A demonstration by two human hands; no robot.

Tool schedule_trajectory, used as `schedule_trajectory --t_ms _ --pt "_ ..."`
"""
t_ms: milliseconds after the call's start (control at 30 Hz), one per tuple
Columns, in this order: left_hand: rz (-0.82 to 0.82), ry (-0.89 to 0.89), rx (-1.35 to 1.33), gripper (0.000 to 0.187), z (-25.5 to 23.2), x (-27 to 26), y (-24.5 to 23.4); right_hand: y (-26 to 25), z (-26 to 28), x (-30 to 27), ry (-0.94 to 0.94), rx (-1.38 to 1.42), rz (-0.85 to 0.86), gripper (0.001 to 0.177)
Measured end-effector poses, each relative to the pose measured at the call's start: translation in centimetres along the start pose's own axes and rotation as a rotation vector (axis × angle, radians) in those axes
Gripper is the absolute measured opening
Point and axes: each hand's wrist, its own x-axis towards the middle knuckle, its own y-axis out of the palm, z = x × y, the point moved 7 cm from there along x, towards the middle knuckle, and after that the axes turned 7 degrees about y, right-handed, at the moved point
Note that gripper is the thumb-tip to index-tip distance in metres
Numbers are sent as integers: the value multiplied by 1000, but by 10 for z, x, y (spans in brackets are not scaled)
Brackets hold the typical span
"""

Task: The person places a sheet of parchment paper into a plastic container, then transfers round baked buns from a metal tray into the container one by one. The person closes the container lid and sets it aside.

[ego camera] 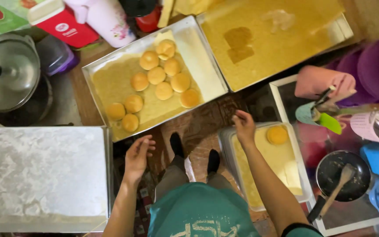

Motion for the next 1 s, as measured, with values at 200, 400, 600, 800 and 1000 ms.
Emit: schedule_trajectory --t_ms 200,400,600,800,1000 --pt "-77 37 -151 38 -3 36 -69 195 -6 41 211 -123 302 42" --pt "-125 -7 -223 37 -16 51 -116 321 -71 55 714 -179 182 53" --pt "-169 -85 -294 35 -26 59 -157 349 -53 46 683 -105 -142 50" --pt "-193 -88 -265 36 -33 64 -164 357 -75 61 548 73 -172 35" --pt "-141 -92 -243 35 -23 60 -132 321 -67 44 412 222 -183 45"
